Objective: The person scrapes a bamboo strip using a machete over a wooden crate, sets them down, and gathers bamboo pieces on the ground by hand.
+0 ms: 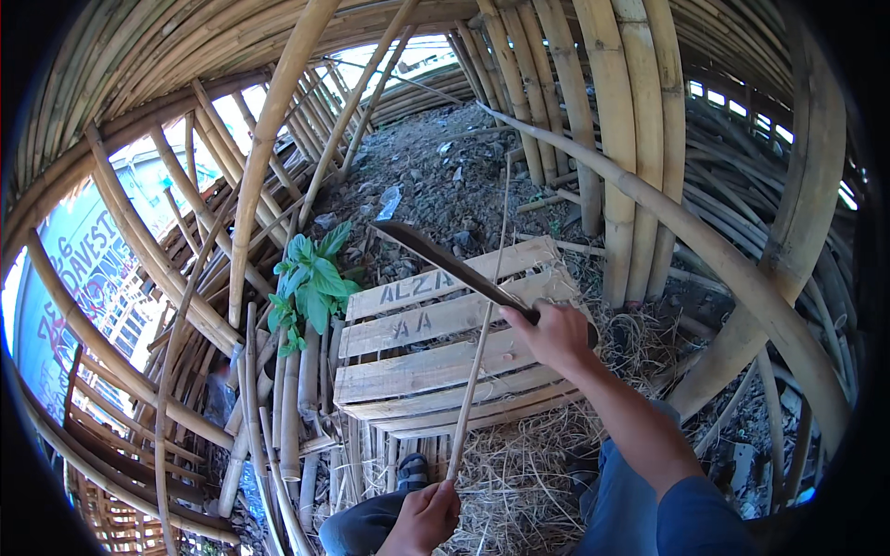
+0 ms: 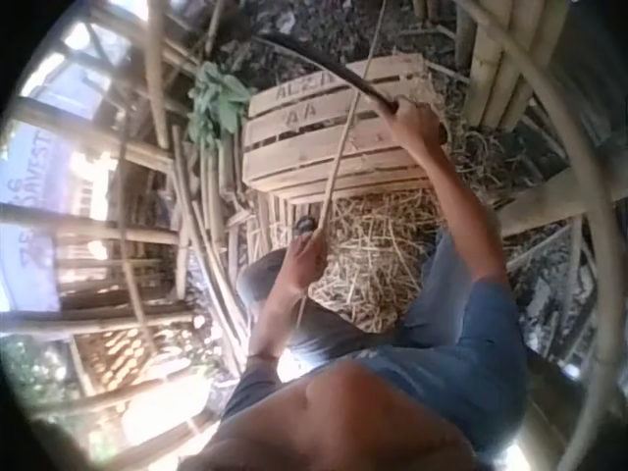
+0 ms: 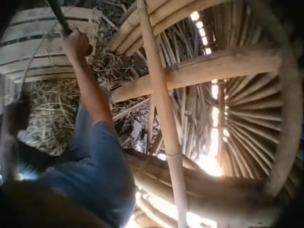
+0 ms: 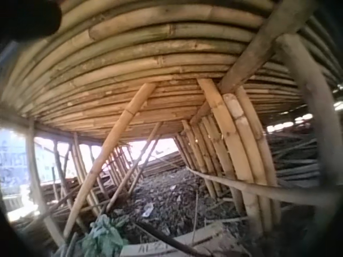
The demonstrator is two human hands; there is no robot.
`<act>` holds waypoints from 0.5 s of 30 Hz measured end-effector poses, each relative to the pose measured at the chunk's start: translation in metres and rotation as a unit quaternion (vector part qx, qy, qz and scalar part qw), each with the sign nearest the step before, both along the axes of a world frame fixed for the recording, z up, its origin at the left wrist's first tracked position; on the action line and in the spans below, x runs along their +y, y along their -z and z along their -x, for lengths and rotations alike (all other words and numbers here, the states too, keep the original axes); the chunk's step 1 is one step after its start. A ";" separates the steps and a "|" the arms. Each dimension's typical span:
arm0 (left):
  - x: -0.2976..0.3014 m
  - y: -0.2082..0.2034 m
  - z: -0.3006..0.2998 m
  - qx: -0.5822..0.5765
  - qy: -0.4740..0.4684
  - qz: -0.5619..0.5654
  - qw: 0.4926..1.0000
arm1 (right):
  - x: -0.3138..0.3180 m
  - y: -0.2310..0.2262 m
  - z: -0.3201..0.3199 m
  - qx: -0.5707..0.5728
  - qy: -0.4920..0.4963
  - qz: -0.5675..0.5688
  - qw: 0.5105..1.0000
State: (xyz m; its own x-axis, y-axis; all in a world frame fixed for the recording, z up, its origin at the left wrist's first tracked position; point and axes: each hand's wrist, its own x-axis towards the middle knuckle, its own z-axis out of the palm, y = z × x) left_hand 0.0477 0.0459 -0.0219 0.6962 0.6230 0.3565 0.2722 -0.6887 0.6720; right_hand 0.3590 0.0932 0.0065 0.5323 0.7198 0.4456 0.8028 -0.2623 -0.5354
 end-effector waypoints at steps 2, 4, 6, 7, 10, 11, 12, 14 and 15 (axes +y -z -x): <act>0.000 0.005 0.000 -0.016 0.010 0.007 1.000 | -0.002 0.008 0.001 0.020 -0.022 -0.017 0.999; 0.001 0.007 -0.001 -0.031 0.019 0.013 0.999 | -0.009 0.022 0.009 -0.059 -0.049 -0.026 0.997; -0.002 0.004 0.000 -0.066 0.000 0.099 0.993 | -0.005 0.019 0.013 -0.098 -0.055 -0.061 0.992; -0.005 -0.004 -0.002 -0.065 0.007 0.105 0.992 | -0.004 0.014 0.006 -0.068 -0.032 -0.036 0.997; -0.008 -0.016 -0.004 -0.003 -0.151 0.512 0.845 | 0.001 0.004 -0.009 0.031 0.014 0.035 0.999; -0.005 -0.004 -0.002 -0.020 -0.069 0.280 0.957 | 0.004 0.013 -0.014 0.015 0.022 -0.004 1.000; -0.003 0.007 0.000 -0.034 0.018 0.028 0.999 | 0.005 0.018 -0.016 0.000 0.031 -0.043 0.999; -0.001 0.001 0.002 -0.028 0.017 0.026 0.999 | -0.004 0.013 -0.003 -0.012 0.019 -0.032 0.999; -0.002 -0.003 0.004 -0.021 0.019 0.027 0.999 | -0.003 0.013 -0.001 -0.064 -0.002 -0.063 0.996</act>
